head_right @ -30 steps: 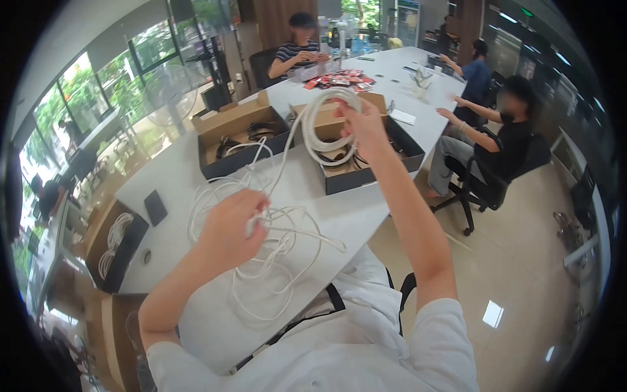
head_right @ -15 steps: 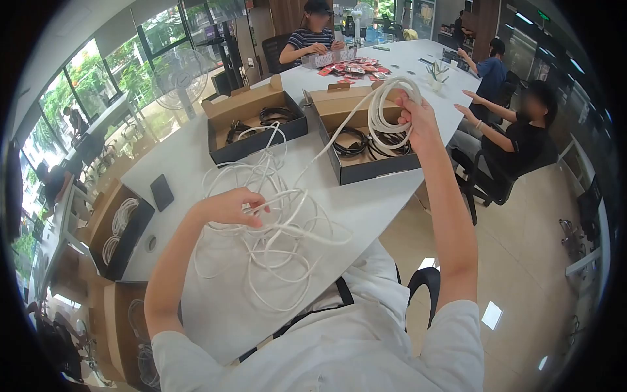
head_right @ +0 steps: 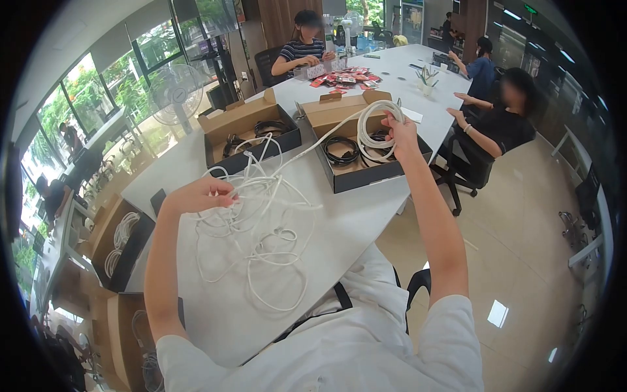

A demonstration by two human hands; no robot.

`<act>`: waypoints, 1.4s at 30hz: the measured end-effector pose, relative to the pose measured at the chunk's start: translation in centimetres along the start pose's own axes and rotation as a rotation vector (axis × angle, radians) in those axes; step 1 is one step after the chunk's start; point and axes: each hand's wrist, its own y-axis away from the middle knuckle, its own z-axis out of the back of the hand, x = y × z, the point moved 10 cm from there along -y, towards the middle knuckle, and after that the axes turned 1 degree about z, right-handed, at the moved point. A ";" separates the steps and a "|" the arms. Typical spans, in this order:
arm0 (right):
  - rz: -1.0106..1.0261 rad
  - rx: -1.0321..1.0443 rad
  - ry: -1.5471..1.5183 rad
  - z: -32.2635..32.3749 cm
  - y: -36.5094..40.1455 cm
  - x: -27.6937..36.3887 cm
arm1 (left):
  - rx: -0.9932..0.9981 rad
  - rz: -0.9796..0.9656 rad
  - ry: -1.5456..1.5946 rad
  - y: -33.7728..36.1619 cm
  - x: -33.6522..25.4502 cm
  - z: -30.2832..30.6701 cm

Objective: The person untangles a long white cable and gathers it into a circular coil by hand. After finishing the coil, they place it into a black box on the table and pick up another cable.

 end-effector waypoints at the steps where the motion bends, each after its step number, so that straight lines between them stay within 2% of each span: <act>1: -0.005 -0.003 0.001 -0.2 0.1 -0.2 | 0.013 -0.024 -0.027 0.0 -0.6 -0.1; 3: -0.009 -0.002 0.013 -0.9 0.6 -0.3 | 0.040 -0.073 -0.083 -0.1 -1.9 -0.6; 6: 0.011 0.015 0.044 -2.3 1.3 0.2 | 0.098 -0.043 -0.022 -0.8 -1.8 -1.6; 12: 0.130 0.077 0.205 -6.0 3.8 2.9 | 0.057 -0.131 -0.222 -1.2 -4.4 -1.7; 15: 0.217 0.190 0.334 -9.3 5.3 4.3 | 0.070 -0.081 -0.232 -1.5 -5.4 -1.8; 18: 0.306 0.284 0.394 -12.5 6.5 5.2 | 0.075 -0.035 0.080 -2.5 -4.5 -1.9; 21: 0.318 0.358 0.392 -15.4 7.4 5.2 | 0.047 0.003 -0.106 -3.0 -5.5 -2.1; 24: 0.102 0.439 0.123 -17.8 8.6 3.7 | -0.033 -0.040 -0.103 -3.3 -6.4 -2.0; 27: -0.104 0.371 -0.054 -18.7 8.9 0.6 | -0.038 -0.028 -0.098 -3.0 -7.7 -2.3; 29: -0.199 0.351 -0.144 -19.4 9.4 -1.3 | -0.073 -0.119 -0.143 -2.3 -9.5 -2.4; 33: -0.124 0.325 -0.029 -20.1 10.6 -2.9 | -0.275 -0.336 -0.351 -0.4 -13.2 -1.6; 38: 0.058 0.455 0.182 -20.9 13.3 -2.5 | -0.517 -0.356 -0.328 1.5 -14.8 1.0; 42: 0.368 0.557 0.465 -21.8 14.7 -1.2 | -0.709 -0.341 -0.284 2.3 -14.9 2.9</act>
